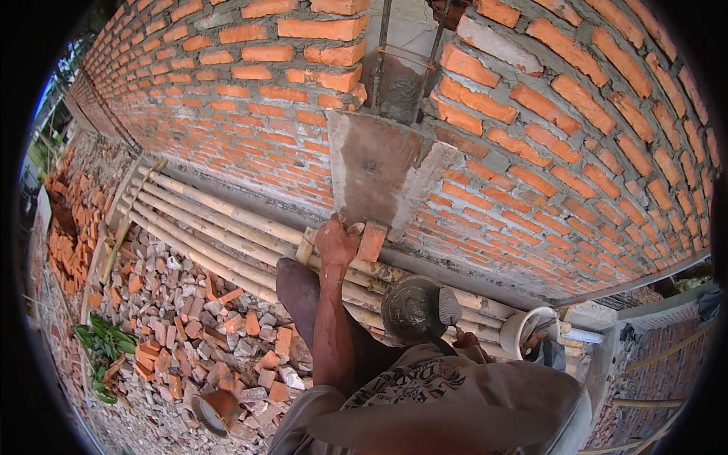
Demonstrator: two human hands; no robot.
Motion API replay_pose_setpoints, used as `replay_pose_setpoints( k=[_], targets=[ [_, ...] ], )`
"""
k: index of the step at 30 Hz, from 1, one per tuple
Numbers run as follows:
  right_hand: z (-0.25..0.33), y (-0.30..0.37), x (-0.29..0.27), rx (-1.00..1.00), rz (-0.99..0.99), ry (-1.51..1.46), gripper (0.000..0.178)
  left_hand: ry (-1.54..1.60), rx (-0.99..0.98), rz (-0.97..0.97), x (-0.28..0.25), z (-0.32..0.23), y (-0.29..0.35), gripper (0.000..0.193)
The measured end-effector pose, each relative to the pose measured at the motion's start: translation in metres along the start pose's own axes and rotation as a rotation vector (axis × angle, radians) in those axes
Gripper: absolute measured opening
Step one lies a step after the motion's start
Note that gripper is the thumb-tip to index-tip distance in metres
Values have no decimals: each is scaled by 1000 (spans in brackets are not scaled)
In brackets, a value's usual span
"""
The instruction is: The person scoops cement from a bucket and applies it to a brick wall using a trowel. They smooth the surface and place a brick into the wet mortar to secure it.
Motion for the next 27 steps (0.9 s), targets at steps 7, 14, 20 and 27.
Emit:
replay_pose_setpoints(
  k=[7,14,20,27],
  targets=[
    [7,17,-15,6,-3,-48,61,5,4,26,1,-1,0,41],
    [10,32,-28,29,-24,-131,56,14,-29,28,-2,-4,2,41],
    [17,36,-35,9,-33,-89,56,26,-16,19,-4,-6,2,41],
    [5,13,-11,12,-30,-57,56,22,11,17,1,-1,1,39]
  ],
)
Point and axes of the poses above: each hand's wrist, its own y-axis away from the middle knuckle, its own x-axis out of the palm, z = x × y, the point moved 8 cm from there along -y, towards the middle knuckle, and after that the axes turned 3 degrees about -z, right-handed, at the moved point
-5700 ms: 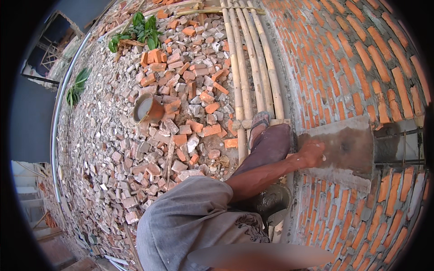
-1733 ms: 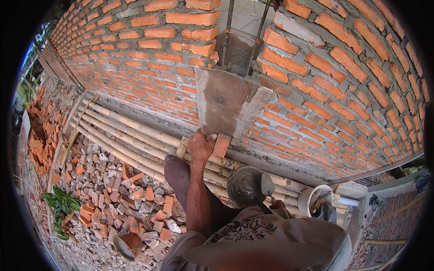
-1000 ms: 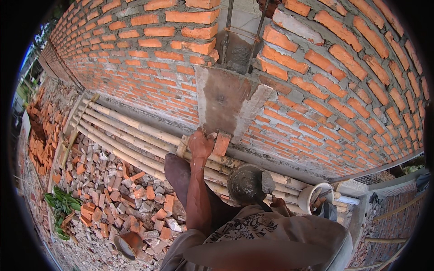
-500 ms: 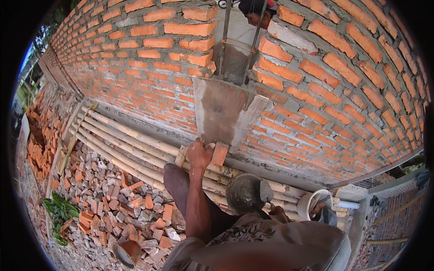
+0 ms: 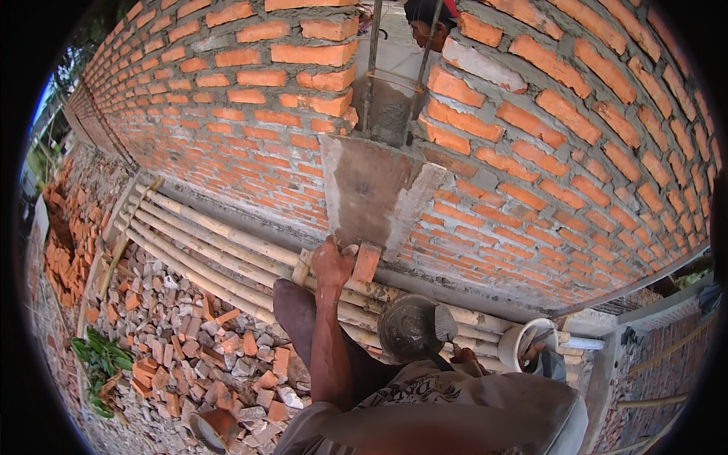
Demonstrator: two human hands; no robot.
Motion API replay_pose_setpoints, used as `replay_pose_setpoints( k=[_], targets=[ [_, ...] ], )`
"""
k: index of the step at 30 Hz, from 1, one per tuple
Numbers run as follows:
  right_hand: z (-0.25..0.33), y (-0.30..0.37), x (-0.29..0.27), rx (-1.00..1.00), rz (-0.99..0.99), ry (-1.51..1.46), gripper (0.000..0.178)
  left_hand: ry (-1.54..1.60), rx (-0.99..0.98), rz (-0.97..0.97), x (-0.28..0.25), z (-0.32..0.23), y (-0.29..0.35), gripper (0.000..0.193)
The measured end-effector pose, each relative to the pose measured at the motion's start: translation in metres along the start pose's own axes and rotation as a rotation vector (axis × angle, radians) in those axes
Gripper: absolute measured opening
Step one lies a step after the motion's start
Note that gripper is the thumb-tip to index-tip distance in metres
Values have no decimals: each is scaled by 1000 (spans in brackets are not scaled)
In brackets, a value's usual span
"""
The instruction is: The person scoops cement from a bucket and applies it to a brick wall using a trowel. They smooth the surface and place a brick into the wet mortar to secure it.
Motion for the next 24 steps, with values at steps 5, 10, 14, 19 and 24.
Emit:
replay_pose_setpoints(
  k=[5,10,14,19,24],
  targets=[
    [-5,-8,5,28,6,24,58,-7,21,-13,-2,-3,1,38],
    [-14,-13,7,68,-18,-80,59,-23,17,-9,-2,-3,1,40],
    [-14,-21,15,9,-30,-43,57,-24,-3,19,0,-1,1,41],
    [-9,-19,11,-22,-52,-34,55,-23,7,1,-3,-3,2,42],
    [-6,-10,5,-32,-42,-31,55,-30,-4,16,-2,-2,1,43]
  ],
)
Point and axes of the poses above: each hand's wrist, its own y-axis away from the middle knuckle, its own x-axis out of the palm, z = x × y, the point moved 8 cm from there along -y, towards the middle knuckle, and after that the axes turned 3 degrees about -z, right-handed, at the moved point
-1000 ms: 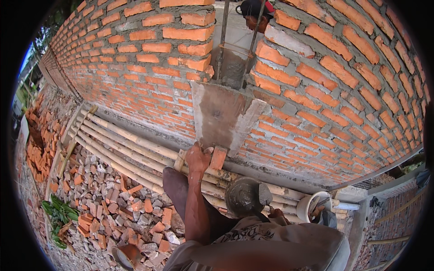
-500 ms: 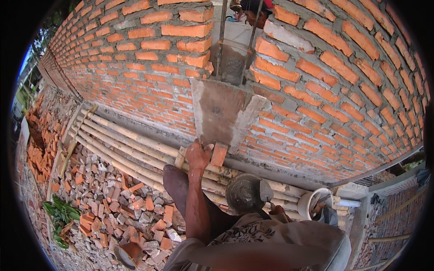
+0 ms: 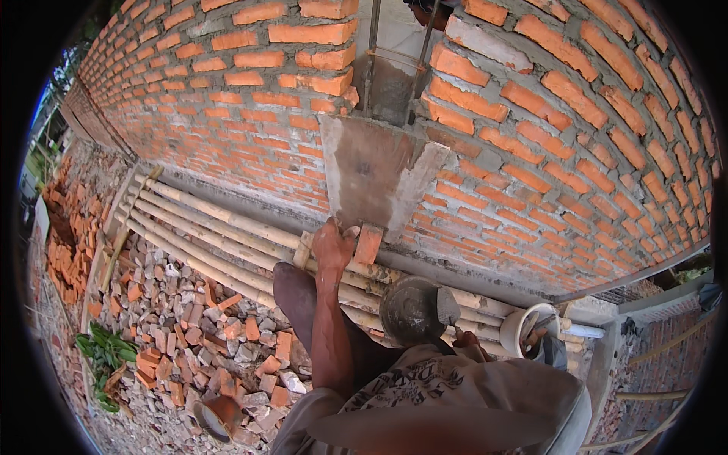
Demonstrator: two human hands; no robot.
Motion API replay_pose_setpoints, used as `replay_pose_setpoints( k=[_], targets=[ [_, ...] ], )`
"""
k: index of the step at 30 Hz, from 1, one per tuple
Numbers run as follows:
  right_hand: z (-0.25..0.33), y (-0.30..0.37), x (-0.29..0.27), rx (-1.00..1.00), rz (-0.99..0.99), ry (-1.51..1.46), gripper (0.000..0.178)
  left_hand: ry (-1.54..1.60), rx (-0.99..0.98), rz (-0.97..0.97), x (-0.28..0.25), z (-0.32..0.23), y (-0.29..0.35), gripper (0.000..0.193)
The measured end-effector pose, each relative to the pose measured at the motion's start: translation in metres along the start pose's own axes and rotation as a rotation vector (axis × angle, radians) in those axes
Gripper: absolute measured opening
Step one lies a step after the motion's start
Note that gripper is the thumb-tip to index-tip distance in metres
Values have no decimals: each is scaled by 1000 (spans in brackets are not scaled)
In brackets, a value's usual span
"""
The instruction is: The person scoops cement from a bucket and applies it to a brick wall using a trowel. They smooth the surface and place a brick into the wet mortar to secure it.
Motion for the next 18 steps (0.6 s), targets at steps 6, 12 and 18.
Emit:
replay_pose_setpoints(
  k=[6,12,18],
  targets=[
    [-5,-9,6,34,-16,-2,58,-24,22,-10,0,-1,0,41],
    [-9,-9,8,49,-13,-28,60,-35,22,-31,2,3,-1,40],
    [-10,-1,3,145,-16,-65,61,-24,8,-31,3,5,-1,40]
  ],
)
Point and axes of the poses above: each hand's wrist, its own y-axis away from the middle knuckle, its own x-axis out of the palm, z = x × y, the point moved 8 cm from there along -y, towards the middle knuckle, and after that the axes turned 3 degrees about -z, right-handed, at the moved point
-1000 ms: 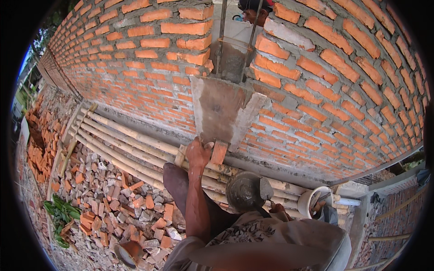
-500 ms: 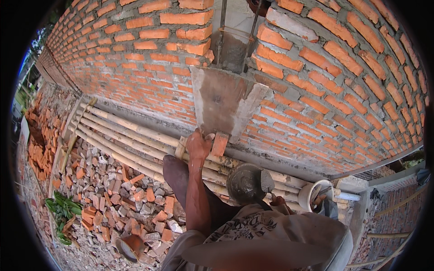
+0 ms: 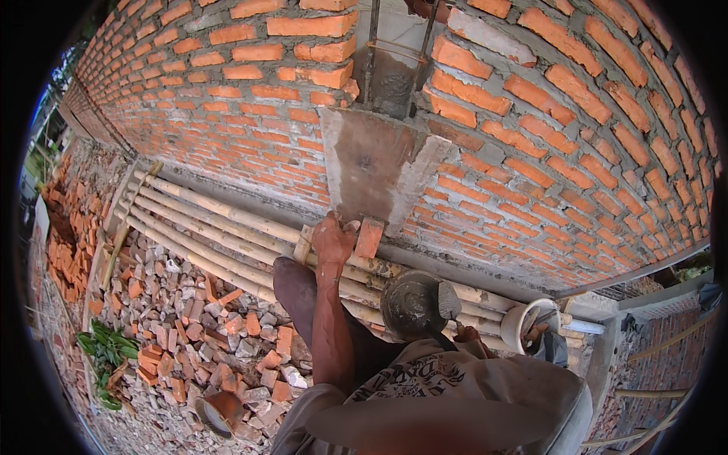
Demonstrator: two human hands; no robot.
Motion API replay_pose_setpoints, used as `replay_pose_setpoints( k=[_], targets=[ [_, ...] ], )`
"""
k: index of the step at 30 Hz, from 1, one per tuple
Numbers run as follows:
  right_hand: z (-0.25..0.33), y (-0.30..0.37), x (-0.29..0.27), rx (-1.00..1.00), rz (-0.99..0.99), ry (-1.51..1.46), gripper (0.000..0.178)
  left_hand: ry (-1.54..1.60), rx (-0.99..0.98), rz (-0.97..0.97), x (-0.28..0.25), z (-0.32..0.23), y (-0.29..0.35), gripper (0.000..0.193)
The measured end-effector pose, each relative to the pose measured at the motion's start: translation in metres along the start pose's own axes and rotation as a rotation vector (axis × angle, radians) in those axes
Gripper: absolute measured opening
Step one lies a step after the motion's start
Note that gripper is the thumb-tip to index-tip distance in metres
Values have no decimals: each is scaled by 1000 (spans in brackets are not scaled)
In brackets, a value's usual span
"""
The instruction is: The person scoops cement from a bucket and applies it to a brick wall using a trowel. They smooth the surface and place a brick into the wet mortar to secure it.
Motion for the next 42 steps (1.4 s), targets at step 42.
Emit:
replay_pose_setpoints(
  k=[42],
  targets=[
    [11,21,-21,-23,17,-125,52,-30,-8,30,0,-7,2,37]
  ],
)
Point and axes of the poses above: each hand's wrist, its own y-axis away from the middle knuckle, its own x-axis out of the palm, z = x × y, the point moved 8 cm from there along -y, towards the middle knuckle, and after that the axes turned 3 degrees about -z, right-handed, at the moved point
